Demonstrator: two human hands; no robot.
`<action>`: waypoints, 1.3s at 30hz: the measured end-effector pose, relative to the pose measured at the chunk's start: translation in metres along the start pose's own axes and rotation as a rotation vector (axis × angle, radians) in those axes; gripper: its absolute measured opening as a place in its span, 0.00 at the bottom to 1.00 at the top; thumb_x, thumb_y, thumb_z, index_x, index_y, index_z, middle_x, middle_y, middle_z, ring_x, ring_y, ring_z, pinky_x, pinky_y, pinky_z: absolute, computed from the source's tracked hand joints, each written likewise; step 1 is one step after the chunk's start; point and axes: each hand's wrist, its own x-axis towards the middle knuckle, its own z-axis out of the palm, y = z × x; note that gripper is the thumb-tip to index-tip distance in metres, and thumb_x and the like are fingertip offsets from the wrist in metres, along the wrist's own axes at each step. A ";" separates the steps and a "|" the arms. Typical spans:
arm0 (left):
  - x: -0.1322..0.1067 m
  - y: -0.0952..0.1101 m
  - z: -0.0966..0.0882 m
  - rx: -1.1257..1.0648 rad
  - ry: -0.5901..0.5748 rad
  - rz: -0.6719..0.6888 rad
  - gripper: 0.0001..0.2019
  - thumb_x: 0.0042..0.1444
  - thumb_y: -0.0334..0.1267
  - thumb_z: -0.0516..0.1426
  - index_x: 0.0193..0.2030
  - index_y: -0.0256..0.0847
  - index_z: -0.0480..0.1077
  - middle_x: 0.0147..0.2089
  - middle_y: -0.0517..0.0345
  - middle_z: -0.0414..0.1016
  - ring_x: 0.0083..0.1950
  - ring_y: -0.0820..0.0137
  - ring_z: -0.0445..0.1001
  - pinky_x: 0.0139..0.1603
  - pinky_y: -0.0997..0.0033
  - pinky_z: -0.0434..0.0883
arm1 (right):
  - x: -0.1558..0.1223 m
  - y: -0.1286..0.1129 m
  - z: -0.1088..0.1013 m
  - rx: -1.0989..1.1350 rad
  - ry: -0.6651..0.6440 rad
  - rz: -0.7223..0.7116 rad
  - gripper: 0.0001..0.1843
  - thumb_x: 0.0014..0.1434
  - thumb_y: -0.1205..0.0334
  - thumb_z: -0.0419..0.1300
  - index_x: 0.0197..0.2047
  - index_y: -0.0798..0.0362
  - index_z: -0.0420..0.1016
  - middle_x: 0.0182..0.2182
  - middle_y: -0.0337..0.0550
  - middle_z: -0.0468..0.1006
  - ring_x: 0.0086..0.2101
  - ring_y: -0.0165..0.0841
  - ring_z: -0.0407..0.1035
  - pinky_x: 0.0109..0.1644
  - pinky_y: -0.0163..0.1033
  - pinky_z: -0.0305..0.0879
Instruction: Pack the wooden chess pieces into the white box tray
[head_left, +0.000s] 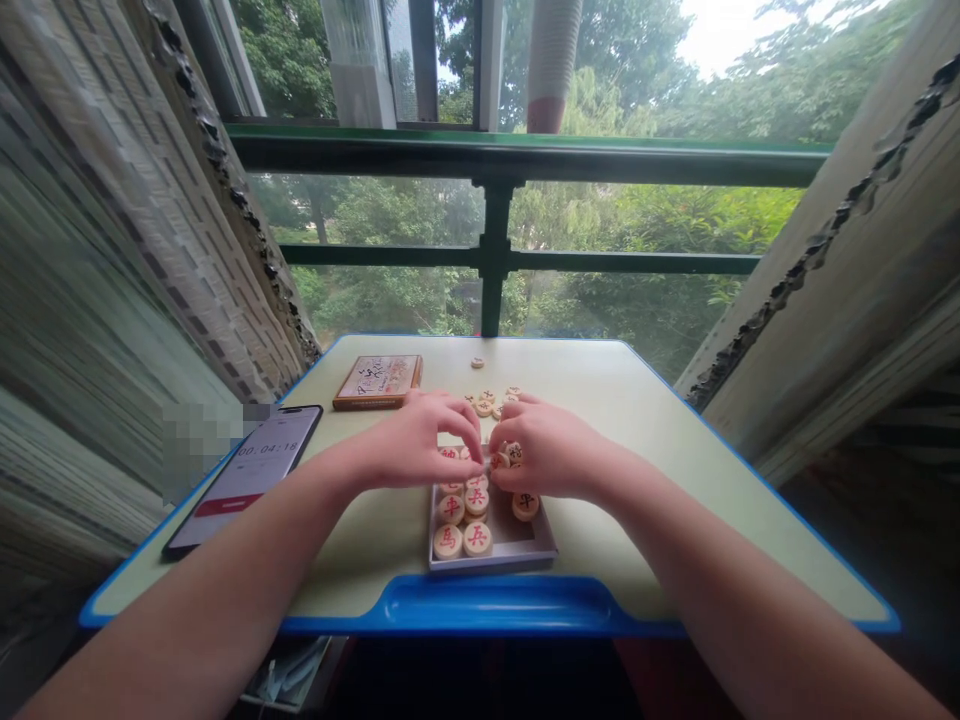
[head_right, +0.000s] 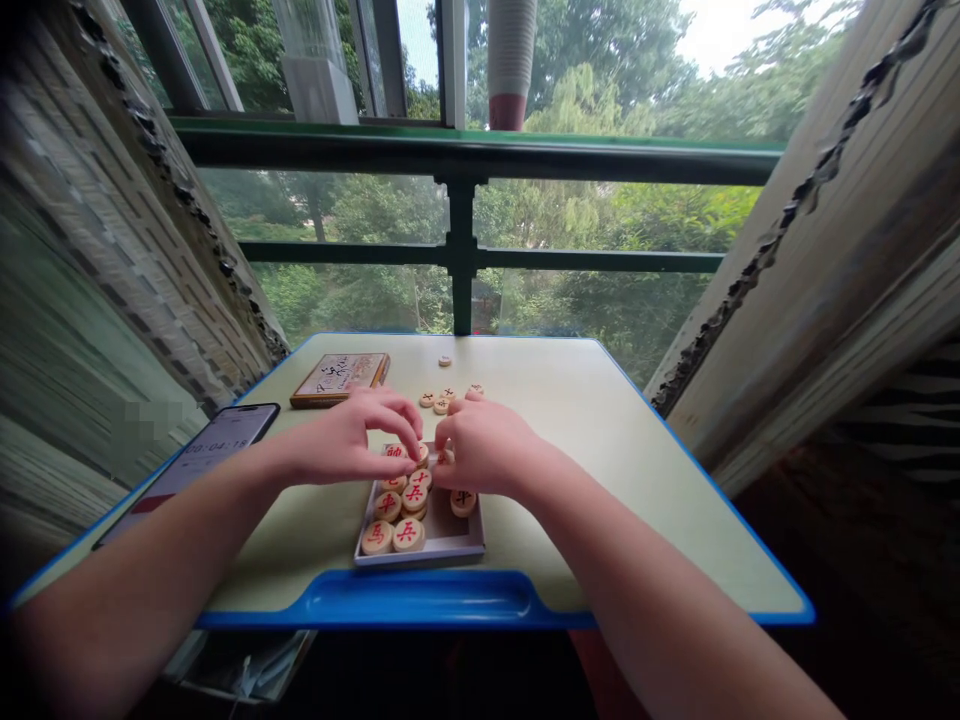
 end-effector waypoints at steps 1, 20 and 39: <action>-0.001 0.002 0.000 0.006 -0.032 -0.002 0.06 0.47 0.37 0.58 0.29 0.44 0.78 0.38 0.58 0.73 0.43 0.67 0.68 0.52 0.64 0.58 | 0.001 0.000 0.001 -0.005 0.000 0.003 0.10 0.46 0.57 0.61 0.31 0.51 0.80 0.28 0.44 0.72 0.33 0.34 0.64 0.37 0.37 0.60; 0.002 -0.010 0.009 0.067 -0.164 0.095 0.07 0.51 0.43 0.59 0.33 0.48 0.78 0.37 0.58 0.69 0.43 0.67 0.65 0.49 0.64 0.54 | 0.005 0.012 -0.007 0.188 0.229 0.005 0.06 0.46 0.63 0.63 0.31 0.53 0.77 0.31 0.43 0.73 0.35 0.34 0.65 0.40 0.39 0.61; 0.003 -0.016 0.005 0.000 -0.032 0.037 0.08 0.51 0.42 0.58 0.32 0.44 0.77 0.38 0.57 0.73 0.43 0.67 0.67 0.48 0.66 0.59 | 0.006 0.017 -0.007 0.259 0.336 0.043 0.08 0.47 0.61 0.63 0.32 0.54 0.76 0.31 0.42 0.72 0.35 0.33 0.66 0.39 0.37 0.62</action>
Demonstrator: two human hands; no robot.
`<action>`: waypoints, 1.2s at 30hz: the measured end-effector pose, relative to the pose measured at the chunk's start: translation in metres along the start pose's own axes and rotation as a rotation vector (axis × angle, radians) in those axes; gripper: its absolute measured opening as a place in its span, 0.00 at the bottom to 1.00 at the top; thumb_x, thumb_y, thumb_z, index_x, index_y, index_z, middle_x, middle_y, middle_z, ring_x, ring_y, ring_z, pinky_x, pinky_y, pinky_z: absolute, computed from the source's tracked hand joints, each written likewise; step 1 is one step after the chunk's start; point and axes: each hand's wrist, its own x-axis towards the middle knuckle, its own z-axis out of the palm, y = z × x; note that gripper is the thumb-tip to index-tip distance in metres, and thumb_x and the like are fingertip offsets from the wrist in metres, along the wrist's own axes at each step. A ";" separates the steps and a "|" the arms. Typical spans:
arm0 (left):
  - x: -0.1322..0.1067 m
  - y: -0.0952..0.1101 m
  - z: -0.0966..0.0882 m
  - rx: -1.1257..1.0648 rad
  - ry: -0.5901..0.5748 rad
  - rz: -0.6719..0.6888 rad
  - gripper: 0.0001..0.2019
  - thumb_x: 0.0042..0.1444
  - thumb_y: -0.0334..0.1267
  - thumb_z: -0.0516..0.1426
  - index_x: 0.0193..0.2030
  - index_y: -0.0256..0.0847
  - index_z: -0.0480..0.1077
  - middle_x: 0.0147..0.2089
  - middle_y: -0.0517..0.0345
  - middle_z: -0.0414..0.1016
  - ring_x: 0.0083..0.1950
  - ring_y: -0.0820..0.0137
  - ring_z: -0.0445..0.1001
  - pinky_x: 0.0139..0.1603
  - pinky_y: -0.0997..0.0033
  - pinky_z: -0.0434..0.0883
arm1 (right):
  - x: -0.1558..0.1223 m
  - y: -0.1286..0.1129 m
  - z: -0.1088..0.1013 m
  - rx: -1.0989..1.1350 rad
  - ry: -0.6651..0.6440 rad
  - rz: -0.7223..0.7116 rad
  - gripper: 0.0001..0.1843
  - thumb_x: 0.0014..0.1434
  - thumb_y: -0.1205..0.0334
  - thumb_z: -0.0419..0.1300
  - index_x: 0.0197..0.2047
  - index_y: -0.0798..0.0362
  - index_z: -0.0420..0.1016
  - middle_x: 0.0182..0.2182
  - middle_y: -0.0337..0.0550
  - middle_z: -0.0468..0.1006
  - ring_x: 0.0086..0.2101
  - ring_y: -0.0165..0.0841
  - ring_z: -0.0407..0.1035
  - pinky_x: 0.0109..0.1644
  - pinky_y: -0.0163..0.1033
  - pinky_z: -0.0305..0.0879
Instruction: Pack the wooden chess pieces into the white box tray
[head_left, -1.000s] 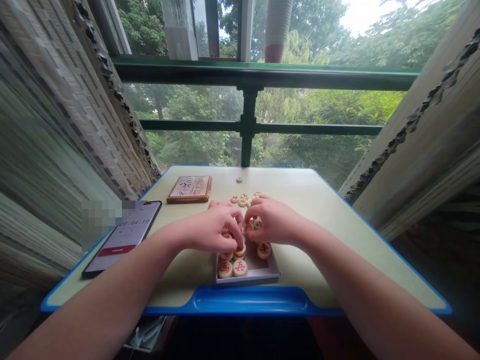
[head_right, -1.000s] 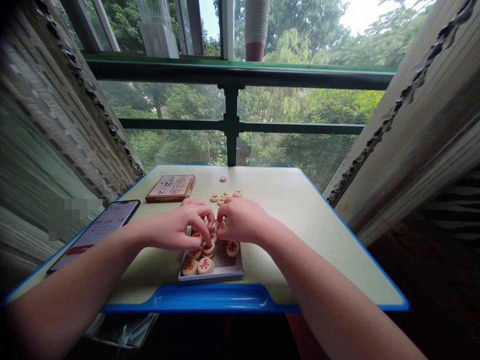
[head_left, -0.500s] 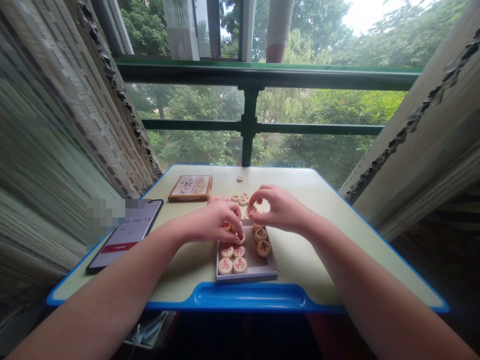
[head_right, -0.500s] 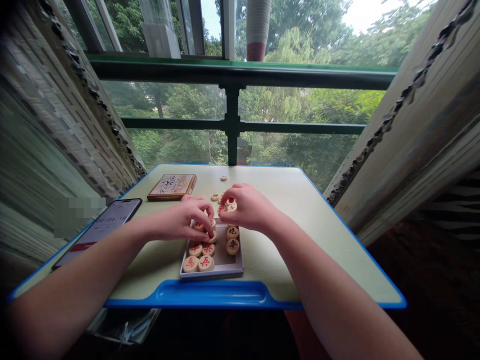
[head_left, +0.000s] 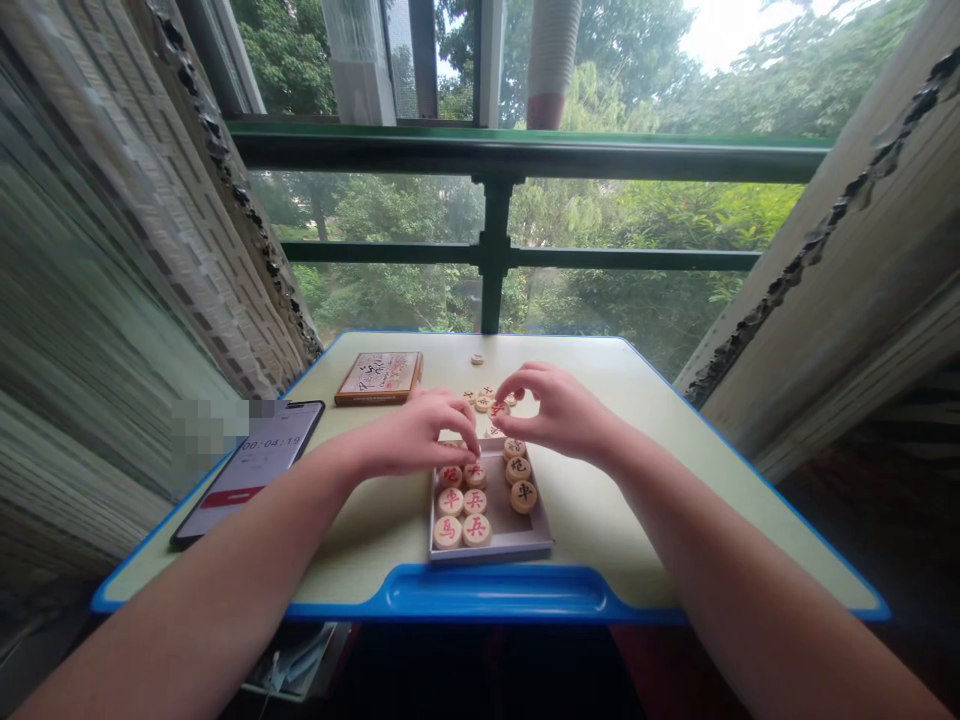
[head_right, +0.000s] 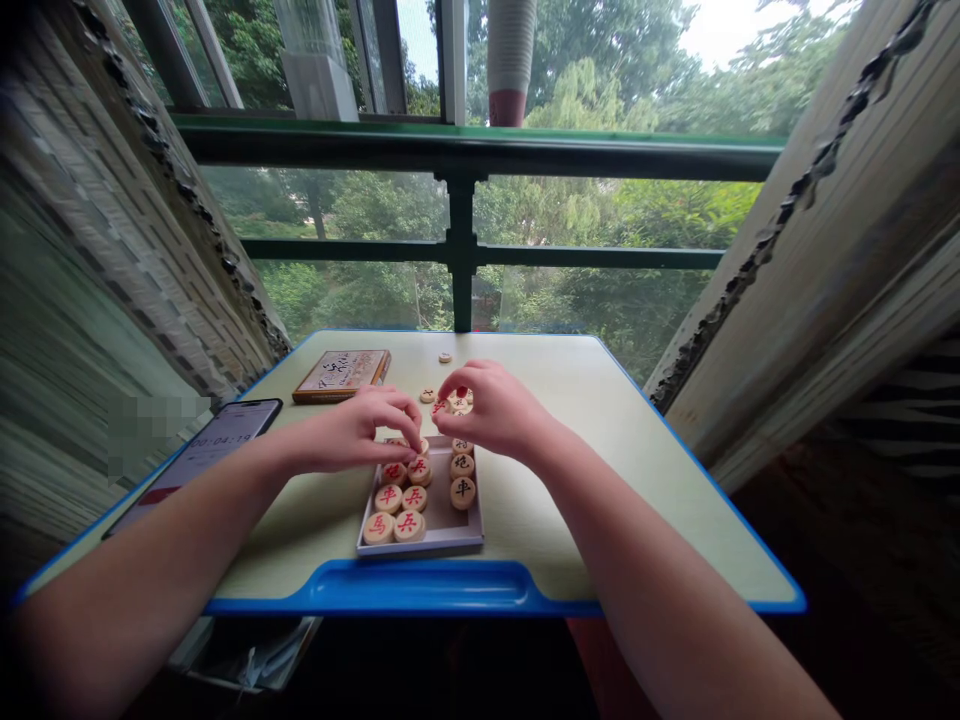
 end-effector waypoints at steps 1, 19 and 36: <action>0.000 0.000 -0.001 -0.044 0.069 -0.042 0.09 0.51 0.43 0.58 0.33 0.42 0.77 0.38 0.56 0.74 0.42 0.67 0.68 0.47 0.66 0.61 | 0.000 0.000 0.000 -0.002 0.026 0.002 0.08 0.47 0.61 0.63 0.32 0.54 0.76 0.31 0.42 0.72 0.35 0.33 0.66 0.39 0.38 0.62; 0.004 0.000 -0.001 -0.787 0.267 -0.235 0.11 0.47 0.41 0.61 0.35 0.37 0.74 0.32 0.59 0.75 0.30 0.75 0.66 0.32 0.73 0.60 | -0.004 -0.008 0.001 0.116 0.165 -0.266 0.10 0.49 0.63 0.64 0.37 0.54 0.73 0.32 0.42 0.71 0.35 0.31 0.66 0.37 0.37 0.64; 0.003 -0.002 -0.003 -0.857 0.396 -0.286 0.14 0.39 0.41 0.65 0.34 0.37 0.75 0.32 0.55 0.76 0.32 0.72 0.69 0.33 0.72 0.62 | -0.003 -0.008 0.010 0.151 0.283 -0.189 0.07 0.51 0.61 0.63 0.35 0.53 0.74 0.31 0.42 0.72 0.32 0.30 0.66 0.34 0.36 0.64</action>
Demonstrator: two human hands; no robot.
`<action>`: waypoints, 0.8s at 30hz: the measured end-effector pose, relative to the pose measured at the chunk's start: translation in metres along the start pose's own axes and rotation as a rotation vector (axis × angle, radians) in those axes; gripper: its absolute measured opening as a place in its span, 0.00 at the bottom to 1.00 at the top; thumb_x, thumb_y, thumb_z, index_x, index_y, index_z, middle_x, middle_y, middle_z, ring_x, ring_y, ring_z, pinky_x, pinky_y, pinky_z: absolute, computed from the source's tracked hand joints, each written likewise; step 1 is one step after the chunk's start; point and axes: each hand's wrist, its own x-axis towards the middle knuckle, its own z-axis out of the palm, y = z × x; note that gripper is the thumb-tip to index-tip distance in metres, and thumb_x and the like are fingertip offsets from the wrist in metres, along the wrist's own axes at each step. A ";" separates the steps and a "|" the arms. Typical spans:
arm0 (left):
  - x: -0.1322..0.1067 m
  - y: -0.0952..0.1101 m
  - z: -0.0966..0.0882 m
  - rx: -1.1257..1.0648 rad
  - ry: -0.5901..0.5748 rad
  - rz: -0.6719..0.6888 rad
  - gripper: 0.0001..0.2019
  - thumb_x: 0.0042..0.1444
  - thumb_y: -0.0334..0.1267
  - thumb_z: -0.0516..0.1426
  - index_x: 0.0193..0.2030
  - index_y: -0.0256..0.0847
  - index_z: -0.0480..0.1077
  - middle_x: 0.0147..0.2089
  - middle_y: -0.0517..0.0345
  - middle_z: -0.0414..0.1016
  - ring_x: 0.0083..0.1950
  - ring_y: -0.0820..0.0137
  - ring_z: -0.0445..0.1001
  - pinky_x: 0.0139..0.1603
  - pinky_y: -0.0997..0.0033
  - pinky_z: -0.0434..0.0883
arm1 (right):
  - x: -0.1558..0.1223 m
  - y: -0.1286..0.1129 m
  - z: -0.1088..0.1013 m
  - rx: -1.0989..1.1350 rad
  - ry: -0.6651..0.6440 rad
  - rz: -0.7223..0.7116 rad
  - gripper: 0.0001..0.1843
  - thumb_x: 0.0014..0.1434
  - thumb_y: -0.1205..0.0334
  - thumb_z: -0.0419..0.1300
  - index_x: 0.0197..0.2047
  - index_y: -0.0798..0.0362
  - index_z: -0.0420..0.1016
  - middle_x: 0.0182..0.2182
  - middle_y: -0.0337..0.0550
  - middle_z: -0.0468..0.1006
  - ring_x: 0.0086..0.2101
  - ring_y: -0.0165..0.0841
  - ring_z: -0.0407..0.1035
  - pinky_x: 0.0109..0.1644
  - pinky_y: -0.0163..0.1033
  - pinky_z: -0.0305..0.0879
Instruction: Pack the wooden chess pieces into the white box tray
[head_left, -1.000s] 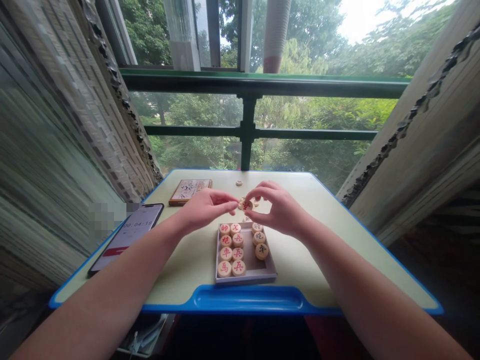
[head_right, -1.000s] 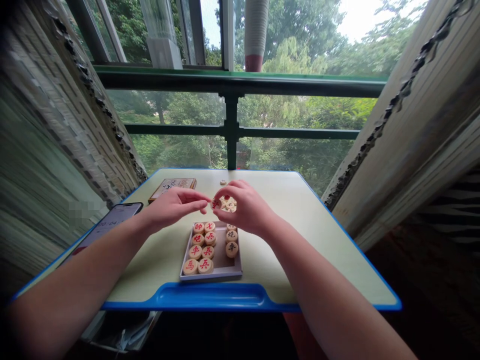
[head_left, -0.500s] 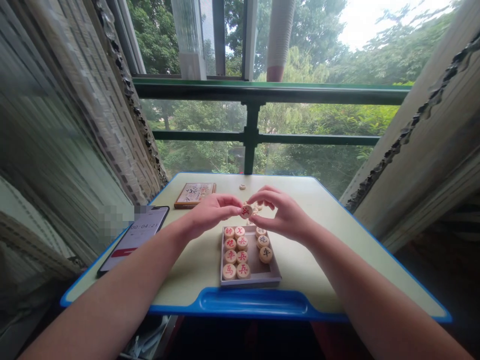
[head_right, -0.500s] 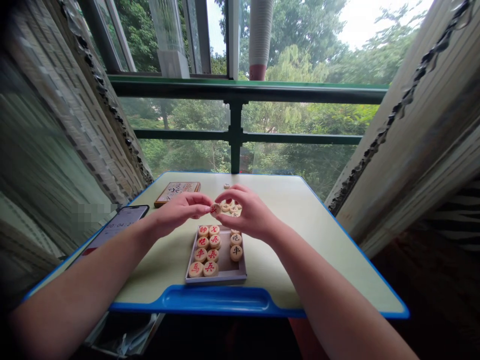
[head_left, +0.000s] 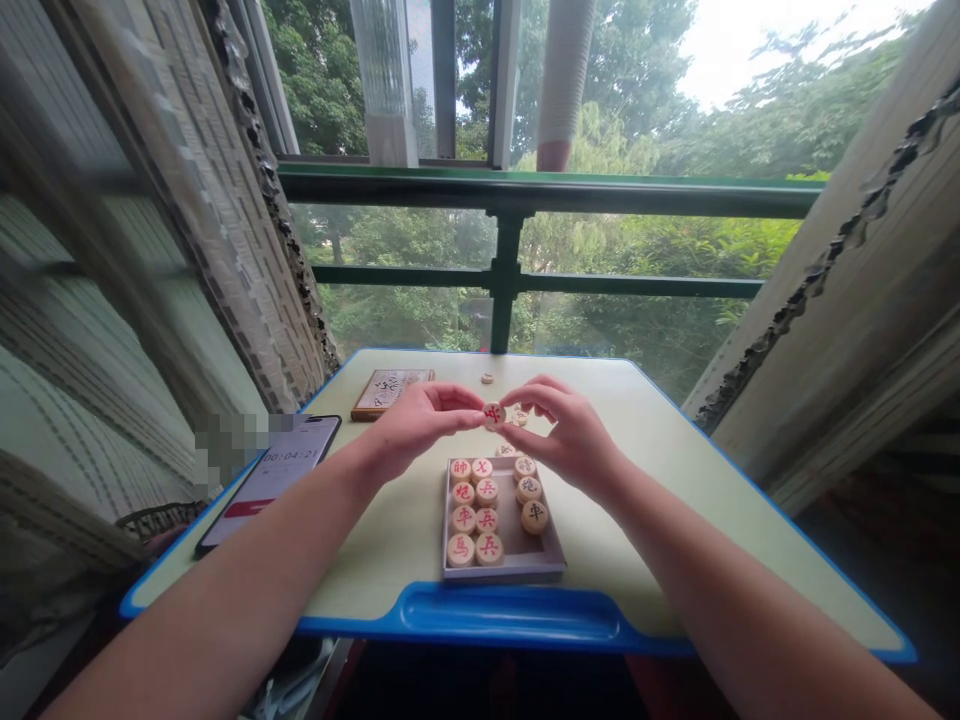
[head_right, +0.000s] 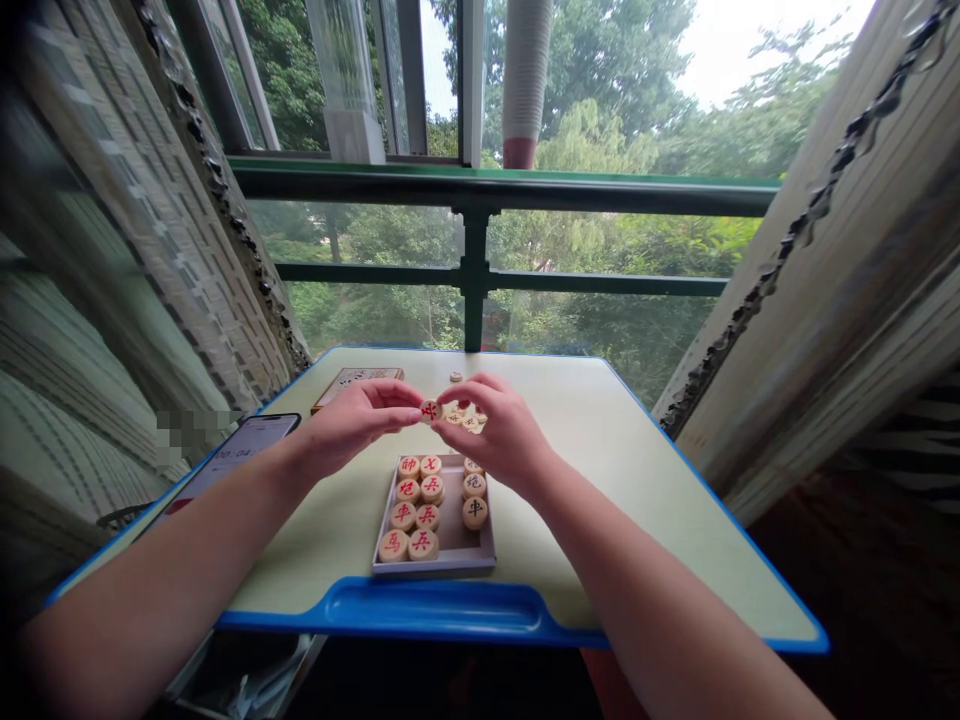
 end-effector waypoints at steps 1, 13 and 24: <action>0.000 0.000 0.000 0.013 0.009 -0.004 0.14 0.40 0.41 0.65 0.34 0.37 0.75 0.32 0.55 0.75 0.32 0.72 0.68 0.33 0.72 0.62 | 0.000 0.000 0.000 -0.001 -0.013 -0.001 0.08 0.50 0.61 0.63 0.35 0.53 0.74 0.31 0.42 0.72 0.32 0.30 0.66 0.34 0.36 0.64; -0.002 0.001 0.003 -0.055 -0.035 0.037 0.13 0.43 0.39 0.64 0.37 0.38 0.76 0.36 0.54 0.77 0.36 0.71 0.71 0.38 0.70 0.65 | -0.003 -0.003 0.003 0.030 0.012 -0.055 0.08 0.50 0.62 0.62 0.35 0.53 0.71 0.32 0.41 0.70 0.31 0.29 0.66 0.34 0.36 0.65; -0.003 0.000 0.004 -0.029 -0.044 0.191 0.15 0.44 0.37 0.65 0.42 0.39 0.75 0.38 0.54 0.77 0.39 0.70 0.73 0.41 0.70 0.70 | -0.005 -0.002 0.003 0.027 0.060 -0.067 0.11 0.50 0.66 0.61 0.39 0.53 0.69 0.30 0.40 0.69 0.31 0.29 0.64 0.32 0.35 0.63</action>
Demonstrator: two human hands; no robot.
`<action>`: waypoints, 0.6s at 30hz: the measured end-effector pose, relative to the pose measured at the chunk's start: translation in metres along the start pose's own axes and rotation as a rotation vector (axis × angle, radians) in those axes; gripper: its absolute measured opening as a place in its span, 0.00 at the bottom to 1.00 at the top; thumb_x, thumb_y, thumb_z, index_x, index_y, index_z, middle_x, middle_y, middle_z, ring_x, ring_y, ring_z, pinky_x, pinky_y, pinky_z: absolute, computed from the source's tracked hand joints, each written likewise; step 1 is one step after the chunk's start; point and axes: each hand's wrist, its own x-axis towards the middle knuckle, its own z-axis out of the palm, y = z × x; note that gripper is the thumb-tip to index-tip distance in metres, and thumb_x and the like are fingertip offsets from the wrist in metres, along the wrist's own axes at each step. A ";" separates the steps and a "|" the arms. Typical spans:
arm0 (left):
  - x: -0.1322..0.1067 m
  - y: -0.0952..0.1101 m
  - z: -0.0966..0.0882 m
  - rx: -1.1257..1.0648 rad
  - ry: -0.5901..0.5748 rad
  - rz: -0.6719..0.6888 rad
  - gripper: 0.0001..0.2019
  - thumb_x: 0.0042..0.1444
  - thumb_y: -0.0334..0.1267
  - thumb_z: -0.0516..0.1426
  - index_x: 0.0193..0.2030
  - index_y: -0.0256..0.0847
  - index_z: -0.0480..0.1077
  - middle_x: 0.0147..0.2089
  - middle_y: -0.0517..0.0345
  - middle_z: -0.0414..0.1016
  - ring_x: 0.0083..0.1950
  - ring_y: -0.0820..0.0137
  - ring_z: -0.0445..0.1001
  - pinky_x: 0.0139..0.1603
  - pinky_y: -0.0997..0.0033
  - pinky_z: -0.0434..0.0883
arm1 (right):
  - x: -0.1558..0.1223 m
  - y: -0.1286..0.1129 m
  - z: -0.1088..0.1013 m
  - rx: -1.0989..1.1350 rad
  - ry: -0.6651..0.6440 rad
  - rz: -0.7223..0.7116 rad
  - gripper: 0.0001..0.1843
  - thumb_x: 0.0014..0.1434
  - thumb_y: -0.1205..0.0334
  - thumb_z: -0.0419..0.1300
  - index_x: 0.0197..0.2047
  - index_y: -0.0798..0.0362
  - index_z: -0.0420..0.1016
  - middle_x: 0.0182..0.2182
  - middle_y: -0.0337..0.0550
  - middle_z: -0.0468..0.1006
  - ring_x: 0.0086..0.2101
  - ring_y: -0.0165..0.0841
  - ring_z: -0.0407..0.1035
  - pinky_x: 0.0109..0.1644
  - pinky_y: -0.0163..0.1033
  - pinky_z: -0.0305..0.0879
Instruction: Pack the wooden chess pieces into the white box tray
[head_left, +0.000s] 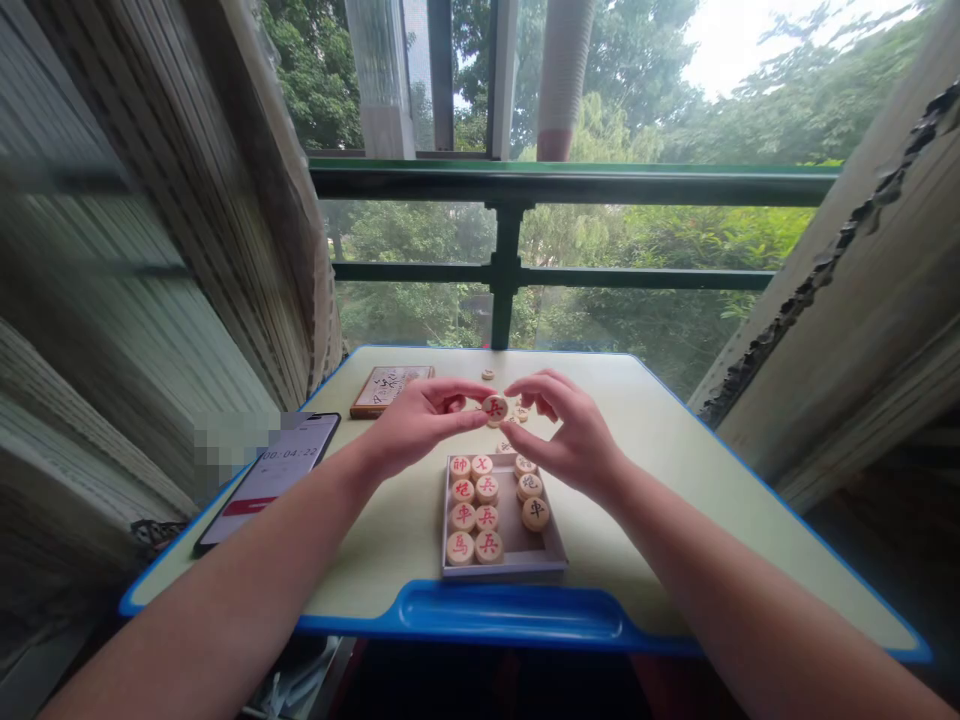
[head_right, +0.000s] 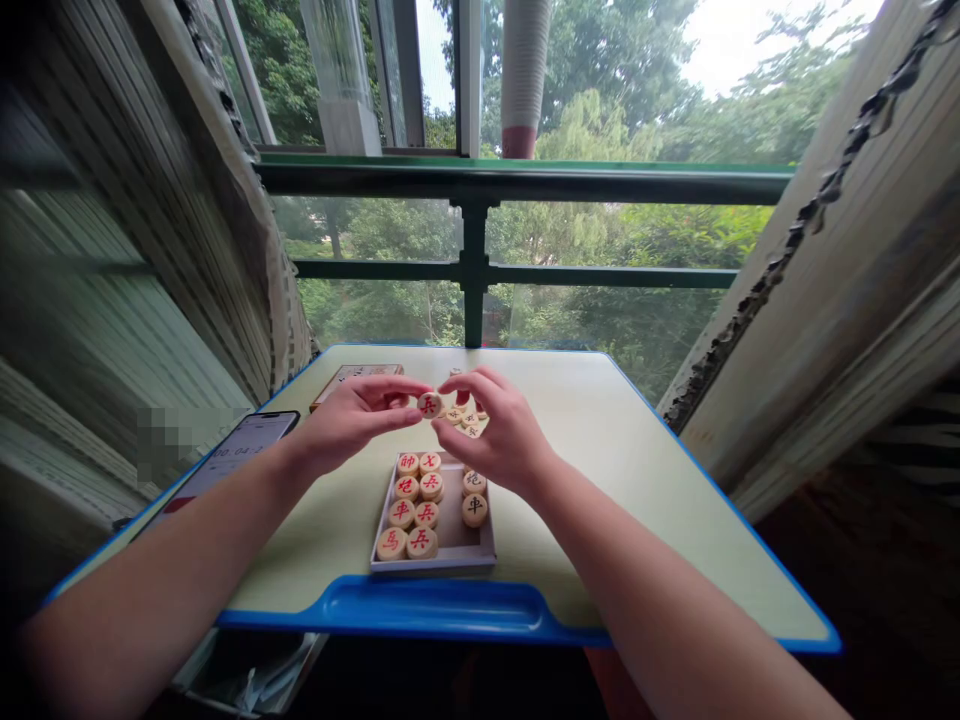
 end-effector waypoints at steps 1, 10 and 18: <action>0.000 0.001 -0.001 0.006 -0.014 -0.007 0.16 0.45 0.37 0.65 0.42 0.39 0.75 0.39 0.54 0.77 0.40 0.69 0.73 0.42 0.69 0.70 | 0.000 0.000 -0.002 0.002 -0.011 -0.005 0.11 0.51 0.66 0.61 0.39 0.53 0.70 0.30 0.41 0.69 0.31 0.29 0.64 0.32 0.35 0.63; -0.001 0.001 -0.003 0.111 -0.044 0.000 0.18 0.45 0.40 0.64 0.44 0.39 0.75 0.34 0.54 0.75 0.33 0.71 0.70 0.35 0.71 0.68 | 0.003 0.004 -0.005 -0.037 -0.052 -0.048 0.09 0.52 0.61 0.62 0.37 0.53 0.74 0.28 0.40 0.71 0.29 0.28 0.65 0.33 0.35 0.63; -0.002 0.007 -0.012 0.448 -0.083 -0.019 0.19 0.46 0.45 0.62 0.45 0.38 0.75 0.21 0.63 0.62 0.25 0.76 0.59 0.24 0.75 0.57 | 0.004 0.002 -0.009 -0.012 -0.133 0.001 0.08 0.50 0.61 0.63 0.34 0.55 0.75 0.26 0.40 0.71 0.27 0.27 0.63 0.32 0.33 0.61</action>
